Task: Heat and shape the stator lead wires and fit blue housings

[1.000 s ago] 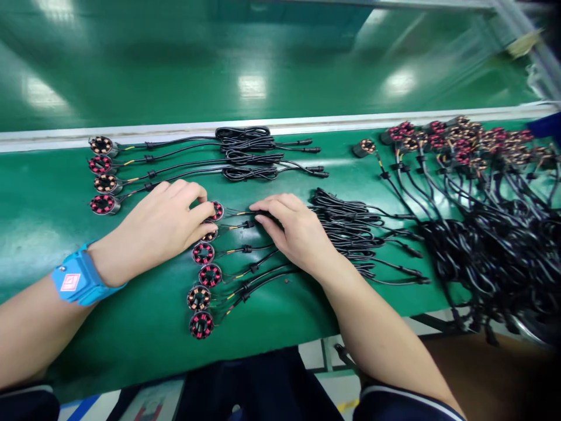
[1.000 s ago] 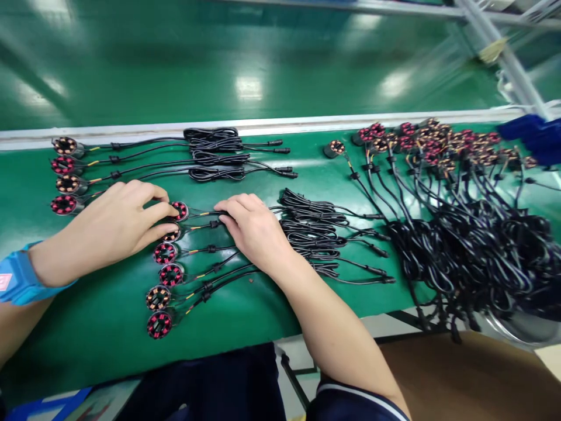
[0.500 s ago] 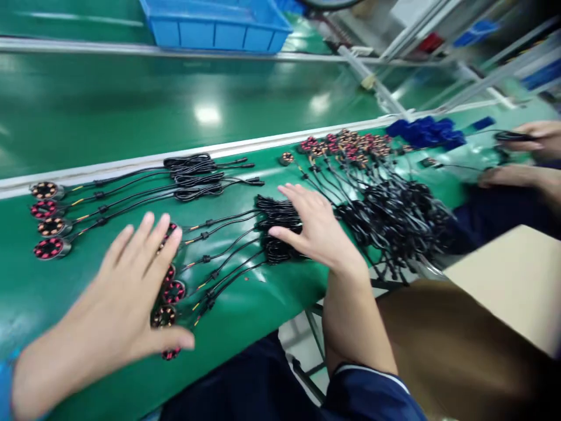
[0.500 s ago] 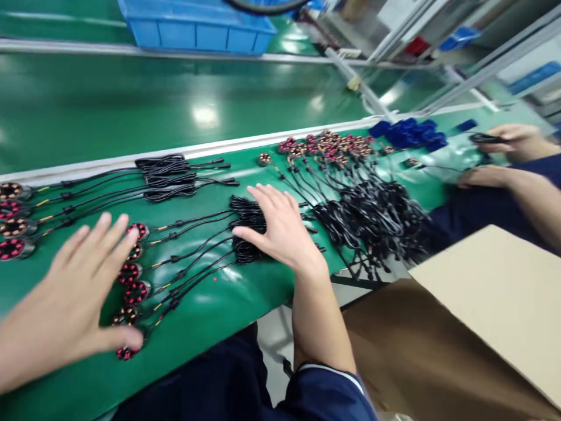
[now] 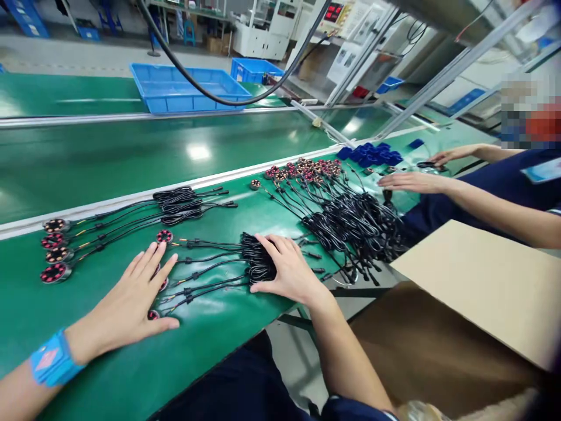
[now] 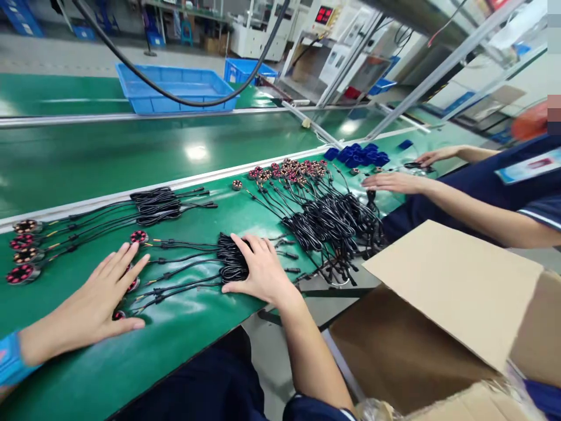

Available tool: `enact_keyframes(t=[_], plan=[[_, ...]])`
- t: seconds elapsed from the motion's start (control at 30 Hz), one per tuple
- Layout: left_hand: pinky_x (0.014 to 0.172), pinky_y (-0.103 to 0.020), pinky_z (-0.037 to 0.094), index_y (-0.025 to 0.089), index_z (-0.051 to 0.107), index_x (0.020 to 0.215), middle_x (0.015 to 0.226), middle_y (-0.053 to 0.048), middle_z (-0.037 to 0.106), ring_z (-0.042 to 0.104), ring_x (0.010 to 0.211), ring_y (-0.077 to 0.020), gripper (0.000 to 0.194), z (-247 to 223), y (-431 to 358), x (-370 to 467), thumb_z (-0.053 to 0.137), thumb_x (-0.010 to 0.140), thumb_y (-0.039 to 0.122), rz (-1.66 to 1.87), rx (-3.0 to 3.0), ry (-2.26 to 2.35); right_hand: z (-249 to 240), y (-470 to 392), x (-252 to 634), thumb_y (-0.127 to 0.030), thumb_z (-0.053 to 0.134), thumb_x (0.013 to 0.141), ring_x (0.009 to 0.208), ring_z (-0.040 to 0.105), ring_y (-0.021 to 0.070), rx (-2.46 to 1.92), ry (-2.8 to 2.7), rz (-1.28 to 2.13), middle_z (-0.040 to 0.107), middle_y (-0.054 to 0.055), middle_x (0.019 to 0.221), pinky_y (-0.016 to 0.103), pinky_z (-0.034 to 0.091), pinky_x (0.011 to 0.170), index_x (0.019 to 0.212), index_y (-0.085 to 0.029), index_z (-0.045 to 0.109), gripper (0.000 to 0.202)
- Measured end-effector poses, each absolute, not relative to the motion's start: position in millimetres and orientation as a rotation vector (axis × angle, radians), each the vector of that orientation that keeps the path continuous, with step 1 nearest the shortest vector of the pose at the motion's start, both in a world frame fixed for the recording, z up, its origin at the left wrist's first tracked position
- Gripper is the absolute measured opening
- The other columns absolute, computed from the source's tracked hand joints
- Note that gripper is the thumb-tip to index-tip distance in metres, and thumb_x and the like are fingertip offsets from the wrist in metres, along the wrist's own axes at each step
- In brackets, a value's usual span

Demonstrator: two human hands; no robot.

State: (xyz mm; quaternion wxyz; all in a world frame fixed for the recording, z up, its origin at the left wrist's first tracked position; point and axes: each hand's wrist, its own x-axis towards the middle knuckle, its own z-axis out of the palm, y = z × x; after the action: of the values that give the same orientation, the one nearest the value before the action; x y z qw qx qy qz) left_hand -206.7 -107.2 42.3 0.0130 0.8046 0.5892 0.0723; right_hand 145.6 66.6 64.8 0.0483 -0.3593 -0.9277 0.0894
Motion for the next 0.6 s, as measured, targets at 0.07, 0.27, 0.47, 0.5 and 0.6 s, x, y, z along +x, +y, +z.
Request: enact_keyframes(t=[0.07,0.27,0.47,0.5,0.6], plan=[[0.119,-0.065,0.033,0.019,0.009,0.164,0.168,-0.020,0.003,0.016,0.153,-0.0476,0.113,46.6,-94.6,-205.3,0.058,0.083,0.082,0.216,2.500,1.749,54.6,54.7,155.2,-0.086,0.066,0.073,0.135,0.048,0.0389,-1.176,-2.740,0.143,0.052,0.020,0.144,0.062,0.031,0.117,0.161,-0.020,0.030,0.116],[0.124,-0.064,0.022,0.013,0.016,0.163,0.167,-0.024,-0.001,0.004,0.155,-0.0453,0.118,57.8,-20.2,-177.6,0.057,0.080,0.087,0.116,2.458,1.492,32.6,43.5,196.9,-0.077,0.058,0.086,0.125,0.057,0.0376,-1.408,-2.498,-0.153,0.059,0.020,0.138,0.057,0.041,0.108,0.160,-0.017,0.033,0.098],[0.125,-0.064,0.013,0.015,0.016,0.163,0.167,-0.023,0.001,0.002,0.156,-0.0431,0.124,58.0,42.6,-174.7,0.055,0.074,0.093,0.063,2.567,1.325,31.8,46.3,223.2,-0.075,0.059,0.088,0.126,0.057,0.0359,-1.505,-2.477,-0.221,0.058,0.017,0.141,0.056,0.040,0.108,0.157,-0.020,0.038,0.091],[0.125,-0.063,0.013,0.016,0.015,0.163,0.168,-0.022,0.001,0.002,0.156,-0.0425,0.124,57.6,45.7,-177.8,0.054,0.074,0.093,0.062,2.568,1.323,31.8,45.9,224.1,-0.074,0.060,0.087,0.126,0.056,0.0358,-1.509,-2.481,-0.221,0.057,0.017,0.141,0.056,0.040,0.109,0.157,-0.020,0.038,0.091],[0.126,-0.061,0.014,0.018,0.011,0.164,0.168,-0.020,0.002,0.001,0.156,-0.0413,0.124,55.8,44.8,-186.0,0.054,0.075,0.093,0.082,2.520,1.333,31.3,44.9,224.7,-0.074,0.060,0.086,0.126,0.055,0.0368,-1.504,-2.479,-0.212,0.057,0.016,0.141,0.056,0.041,0.108,0.156,-0.021,0.039,0.090]])
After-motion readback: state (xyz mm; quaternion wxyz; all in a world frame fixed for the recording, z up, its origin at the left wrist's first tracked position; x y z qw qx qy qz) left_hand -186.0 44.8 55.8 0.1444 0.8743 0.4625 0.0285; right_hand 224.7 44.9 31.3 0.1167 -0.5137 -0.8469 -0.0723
